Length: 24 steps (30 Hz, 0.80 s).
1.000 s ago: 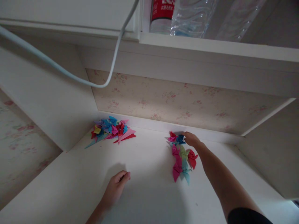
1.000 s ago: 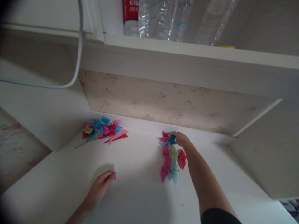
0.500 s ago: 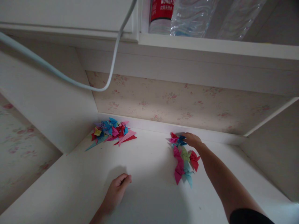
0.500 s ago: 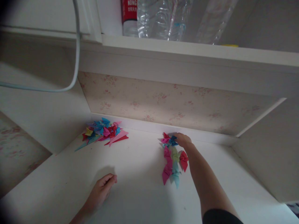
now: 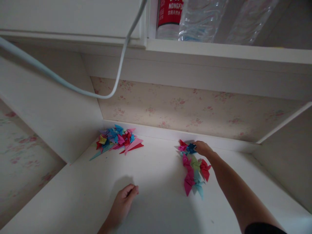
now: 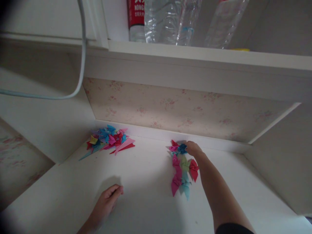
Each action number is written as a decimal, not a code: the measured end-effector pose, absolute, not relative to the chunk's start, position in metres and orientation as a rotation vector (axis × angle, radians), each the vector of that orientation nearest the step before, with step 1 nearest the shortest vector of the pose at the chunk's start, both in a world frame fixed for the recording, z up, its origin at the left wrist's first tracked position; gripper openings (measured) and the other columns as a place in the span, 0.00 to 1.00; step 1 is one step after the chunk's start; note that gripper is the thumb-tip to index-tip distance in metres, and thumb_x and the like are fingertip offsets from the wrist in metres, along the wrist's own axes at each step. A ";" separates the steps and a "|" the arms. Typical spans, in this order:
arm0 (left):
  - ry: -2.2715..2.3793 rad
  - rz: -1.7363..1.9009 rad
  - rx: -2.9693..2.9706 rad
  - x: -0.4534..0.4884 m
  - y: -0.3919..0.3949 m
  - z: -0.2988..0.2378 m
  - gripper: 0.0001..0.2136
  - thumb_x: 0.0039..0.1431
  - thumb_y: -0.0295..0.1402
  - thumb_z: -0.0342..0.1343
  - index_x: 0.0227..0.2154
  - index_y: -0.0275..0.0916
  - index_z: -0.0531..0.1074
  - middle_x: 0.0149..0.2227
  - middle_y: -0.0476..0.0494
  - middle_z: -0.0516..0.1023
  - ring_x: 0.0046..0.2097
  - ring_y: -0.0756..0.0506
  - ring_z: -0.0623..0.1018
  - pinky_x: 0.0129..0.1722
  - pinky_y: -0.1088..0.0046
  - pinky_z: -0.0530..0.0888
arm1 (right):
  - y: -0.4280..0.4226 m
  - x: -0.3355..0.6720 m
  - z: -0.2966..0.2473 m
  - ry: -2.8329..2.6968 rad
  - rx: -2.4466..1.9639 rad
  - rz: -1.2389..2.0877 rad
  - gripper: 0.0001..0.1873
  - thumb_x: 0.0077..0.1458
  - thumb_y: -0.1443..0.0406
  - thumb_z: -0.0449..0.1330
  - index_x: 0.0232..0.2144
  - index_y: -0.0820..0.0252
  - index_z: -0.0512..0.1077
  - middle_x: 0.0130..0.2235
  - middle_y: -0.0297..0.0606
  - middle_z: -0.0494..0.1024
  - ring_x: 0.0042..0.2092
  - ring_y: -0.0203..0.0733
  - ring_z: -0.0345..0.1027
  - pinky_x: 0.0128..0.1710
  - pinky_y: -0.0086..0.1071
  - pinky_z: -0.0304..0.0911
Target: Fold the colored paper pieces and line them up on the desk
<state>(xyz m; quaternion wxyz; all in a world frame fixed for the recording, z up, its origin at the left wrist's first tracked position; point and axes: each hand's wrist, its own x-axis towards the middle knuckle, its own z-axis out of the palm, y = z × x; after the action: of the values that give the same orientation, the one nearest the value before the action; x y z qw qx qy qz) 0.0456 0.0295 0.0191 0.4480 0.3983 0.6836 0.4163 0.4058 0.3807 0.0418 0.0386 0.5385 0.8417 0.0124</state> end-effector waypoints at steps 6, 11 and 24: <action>1.680 1.030 1.003 0.045 0.030 0.020 0.22 0.53 0.56 0.49 0.25 0.40 0.67 0.18 0.56 0.53 0.20 0.52 0.54 0.18 0.77 0.52 | 0.383 0.406 0.043 2.558 1.652 0.050 0.12 0.53 0.64 0.57 0.39 0.56 0.77 0.41 0.41 0.79 0.44 0.45 0.72 0.44 0.34 0.62; 1.686 1.031 0.982 0.045 0.030 0.019 0.23 0.53 0.57 0.49 0.25 0.40 0.67 0.17 0.57 0.51 0.20 0.52 0.53 0.19 0.77 0.52 | 0.384 0.403 0.043 2.538 1.686 0.063 0.12 0.53 0.64 0.57 0.38 0.56 0.78 0.40 0.41 0.79 0.43 0.46 0.72 0.43 0.35 0.63; 1.656 1.121 0.963 0.047 0.030 0.019 0.25 0.49 0.60 0.51 0.24 0.39 0.69 0.15 0.58 0.51 0.19 0.53 0.54 0.18 0.77 0.52 | 0.350 0.414 0.078 2.592 1.943 0.117 0.22 0.55 0.67 0.54 0.53 0.60 0.69 0.53 0.47 0.72 0.50 0.49 0.69 0.49 0.37 0.62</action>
<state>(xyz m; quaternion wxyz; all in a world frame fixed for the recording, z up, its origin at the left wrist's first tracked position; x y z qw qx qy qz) 0.0466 0.0299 0.0194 0.4449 0.3887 0.6681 0.4523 0.4137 0.3501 0.0779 -0.0500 0.5988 0.7985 0.0360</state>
